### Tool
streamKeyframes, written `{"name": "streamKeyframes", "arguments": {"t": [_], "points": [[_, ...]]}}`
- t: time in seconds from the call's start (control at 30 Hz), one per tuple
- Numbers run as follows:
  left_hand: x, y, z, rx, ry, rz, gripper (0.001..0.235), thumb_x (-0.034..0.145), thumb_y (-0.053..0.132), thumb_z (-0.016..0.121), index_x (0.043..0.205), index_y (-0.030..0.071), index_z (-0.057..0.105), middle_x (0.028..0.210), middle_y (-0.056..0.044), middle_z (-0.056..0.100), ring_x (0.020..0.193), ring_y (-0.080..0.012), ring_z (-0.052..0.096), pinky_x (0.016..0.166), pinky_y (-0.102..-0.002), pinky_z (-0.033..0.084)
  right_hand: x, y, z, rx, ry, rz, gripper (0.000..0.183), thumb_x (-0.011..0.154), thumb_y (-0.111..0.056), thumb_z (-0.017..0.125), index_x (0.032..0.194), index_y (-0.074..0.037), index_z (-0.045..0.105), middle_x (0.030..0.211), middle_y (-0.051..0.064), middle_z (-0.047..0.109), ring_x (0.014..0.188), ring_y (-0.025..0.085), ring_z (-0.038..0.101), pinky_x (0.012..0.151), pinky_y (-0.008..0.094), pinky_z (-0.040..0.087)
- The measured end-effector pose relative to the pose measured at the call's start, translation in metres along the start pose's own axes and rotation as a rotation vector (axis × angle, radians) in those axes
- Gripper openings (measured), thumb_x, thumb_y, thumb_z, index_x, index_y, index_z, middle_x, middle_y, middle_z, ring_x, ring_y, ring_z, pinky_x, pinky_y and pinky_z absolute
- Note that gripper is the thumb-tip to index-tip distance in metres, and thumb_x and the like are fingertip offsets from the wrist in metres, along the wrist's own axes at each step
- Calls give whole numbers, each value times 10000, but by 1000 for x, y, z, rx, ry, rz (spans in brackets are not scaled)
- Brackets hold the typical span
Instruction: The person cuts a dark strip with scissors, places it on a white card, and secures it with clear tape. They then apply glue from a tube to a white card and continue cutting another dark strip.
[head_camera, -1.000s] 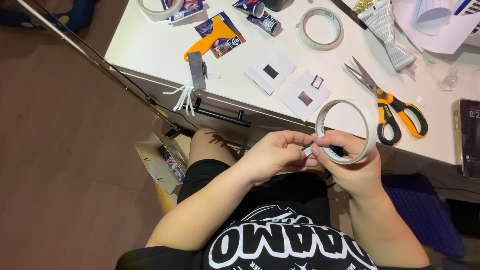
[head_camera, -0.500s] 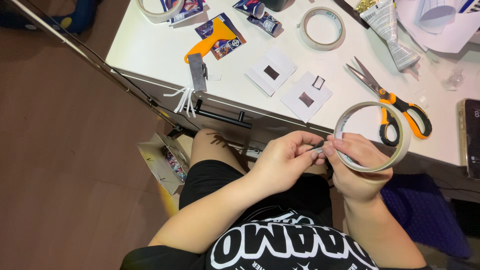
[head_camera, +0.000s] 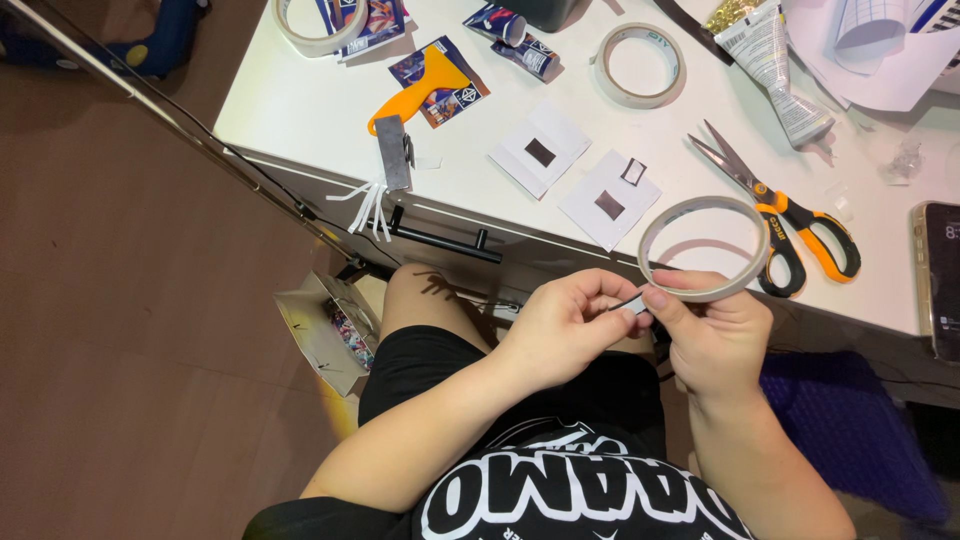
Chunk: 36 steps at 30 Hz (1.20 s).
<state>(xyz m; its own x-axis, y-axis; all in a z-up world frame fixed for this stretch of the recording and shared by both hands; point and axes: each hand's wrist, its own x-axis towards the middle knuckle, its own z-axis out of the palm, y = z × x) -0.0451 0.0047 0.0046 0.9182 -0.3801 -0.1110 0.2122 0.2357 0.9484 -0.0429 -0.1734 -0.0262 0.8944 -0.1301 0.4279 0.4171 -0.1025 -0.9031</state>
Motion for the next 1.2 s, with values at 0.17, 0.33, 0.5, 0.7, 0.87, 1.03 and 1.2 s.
{"name": "streamKeyframes", "arguments": {"t": [0.17, 0.33, 0.5, 0.7, 0.87, 1.03, 1.2], "points": [[4, 3, -3, 39, 45, 4, 250, 932, 170, 710, 1138, 28, 721, 802, -44, 762, 821, -85, 737, 804, -227, 571, 1, 14, -17, -49, -63, 17, 149, 886, 45, 764, 993, 133, 710, 853, 179, 735, 853, 152, 647, 812, 400, 590], [7, -2, -2, 144, 109, 40, 147, 950, 159, 699, 1058, 85, 766, 764, -51, 765, 791, -114, 754, 697, -222, 570, 3, 7, -12, -211, -55, -211, 167, 808, 98, 839, 926, 145, 731, 768, 201, 720, 785, 177, 669, 723, 391, 583], [15, -31, 7, -211, 93, 20, 142, 961, 100, 694, 1060, 11, 743, 745, -79, 745, 767, -122, 731, 670, -198, 567, -4, 3, 1, -163, 55, -382, 165, 812, 124, 819, 884, 177, 681, 752, 252, 714, 651, 203, 691, 600, 358, 571], [9, -29, 24, -575, 69, -27, 165, 983, 73, 693, 1087, -54, 706, 791, -164, 753, 775, -175, 765, 669, -220, 605, -8, 10, 11, 51, 123, -367, 112, 918, 110, 678, 913, 169, 583, 770, 312, 667, 530, 169, 631, 428, 271, 552], [11, -33, 31, -668, 49, -38, 163, 983, 77, 695, 1080, -53, 705, 814, -175, 761, 785, -184, 773, 680, -223, 619, -12, 10, 10, 88, 167, -337, 115, 942, 113, 648, 908, 163, 549, 738, 286, 644, 543, 163, 628, 406, 274, 557], [13, -42, 38, -762, 68, -38, 147, 986, 75, 697, 1068, -47, 705, 807, -177, 759, 773, -186, 773, 683, -226, 626, -14, 10, 10, 111, 201, -318, 123, 951, 86, 645, 923, 146, 542, 802, 322, 659, 537, 155, 626, 388, 264, 543], [17, -53, 41, -849, 48, 9, 153, 985, 79, 708, 1076, -44, 696, 832, -219, 746, 784, -234, 774, 702, -258, 639, -17, 18, 6, 126, 244, -275, 187, 920, 58, 686, 859, 137, 527, 714, 349, 614, 483, 261, 650, 376, 345, 559]]}}
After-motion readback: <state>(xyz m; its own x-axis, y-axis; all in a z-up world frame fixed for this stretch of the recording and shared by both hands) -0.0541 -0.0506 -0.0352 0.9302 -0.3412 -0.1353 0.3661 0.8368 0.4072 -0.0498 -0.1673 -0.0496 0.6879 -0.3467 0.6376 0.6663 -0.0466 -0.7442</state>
